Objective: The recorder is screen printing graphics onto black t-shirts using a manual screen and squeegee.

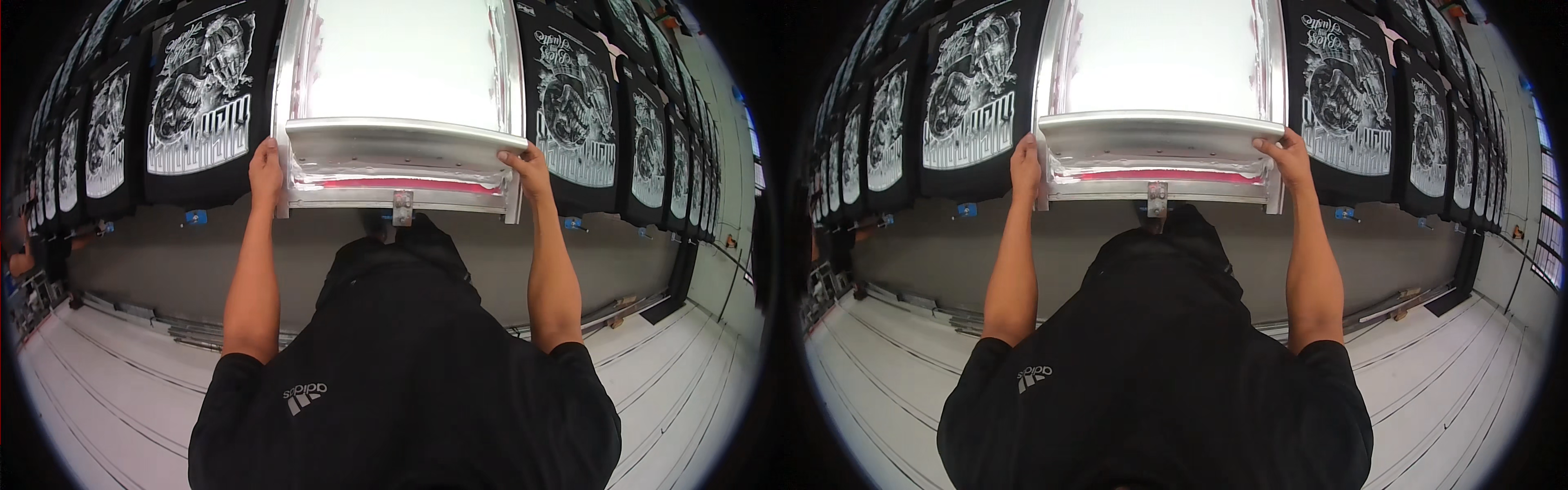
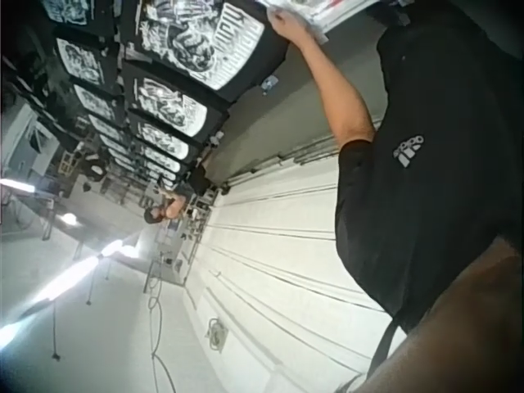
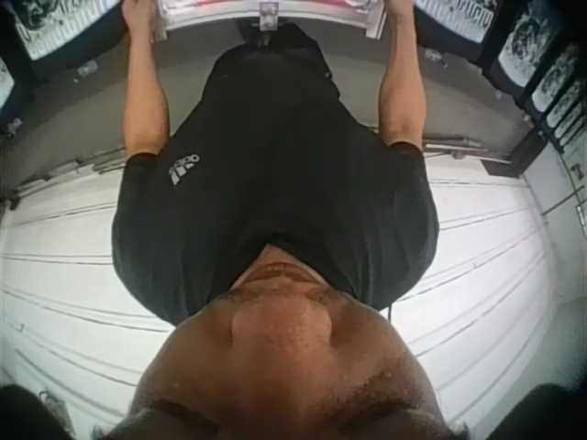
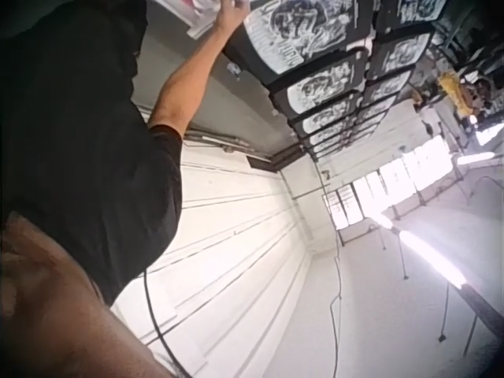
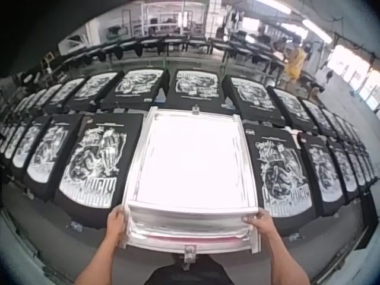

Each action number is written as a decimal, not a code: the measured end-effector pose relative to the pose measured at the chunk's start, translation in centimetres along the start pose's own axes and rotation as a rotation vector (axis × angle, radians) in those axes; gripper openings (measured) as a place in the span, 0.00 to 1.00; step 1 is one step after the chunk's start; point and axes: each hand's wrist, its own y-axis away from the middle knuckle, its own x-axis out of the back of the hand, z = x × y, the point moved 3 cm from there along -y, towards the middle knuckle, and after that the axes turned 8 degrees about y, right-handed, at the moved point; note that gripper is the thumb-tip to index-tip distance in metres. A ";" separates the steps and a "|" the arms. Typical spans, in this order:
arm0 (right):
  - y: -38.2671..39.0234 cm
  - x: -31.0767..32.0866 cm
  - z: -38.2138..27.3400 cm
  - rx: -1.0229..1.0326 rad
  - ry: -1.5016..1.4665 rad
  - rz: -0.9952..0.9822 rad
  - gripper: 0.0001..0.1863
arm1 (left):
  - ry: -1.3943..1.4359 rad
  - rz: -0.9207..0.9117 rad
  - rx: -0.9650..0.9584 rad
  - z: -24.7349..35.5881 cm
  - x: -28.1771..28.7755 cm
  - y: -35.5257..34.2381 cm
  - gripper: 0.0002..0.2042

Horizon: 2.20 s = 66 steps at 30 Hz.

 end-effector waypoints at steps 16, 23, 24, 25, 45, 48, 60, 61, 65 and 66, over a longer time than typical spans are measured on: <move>1.6 -2.6 -9.1 0.275 1.166 -0.231 0.13 | -1.009 -0.765 -0.685 17.8 -7.7 2.1 0.10; -16.2 -0.9 -17.0 0.515 1.281 -0.056 0.11 | -0.927 -0.639 -0.687 23.3 -14.2 -12.8 0.08; -19.2 -0.9 -17.5 0.555 1.319 -0.020 0.11 | -0.905 -0.563 -0.760 23.5 -15.2 -15.3 0.10; -22.4 -0.9 -17.9 0.646 1.351 0.024 0.10 | -0.881 -0.485 -0.835 23.7 -16.3 -17.7 0.11; 2.3 -3.2 -11.2 0.561 1.260 -0.147 0.20 | -0.840 -0.539 -0.738 15.4 -5.5 5.8 0.17; 6.5 -3.8 -8.8 0.441 1.230 -0.149 0.20 | -0.829 -0.526 -0.684 12.6 -4.3 9.8 0.16; 6.8 -5.0 -4.9 0.391 1.279 -0.079 0.21 | -0.831 -0.425 -0.769 8.1 -4.4 10.9 0.19; 5.1 -4.9 -5.2 0.394 1.279 -0.075 0.21 | -0.830 -0.423 -0.773 8.5 -5.2 9.1 0.19; -6.9 -4.0 -8.0 0.518 1.342 0.005 0.23 | -0.846 -0.364 -0.876 11.4 -10.4 -2.6 0.19; -10.2 -3.8 -8.8 0.545 1.366 0.038 0.22 | -0.842 -0.356 -0.885 12.4 -11.6 -5.9 0.19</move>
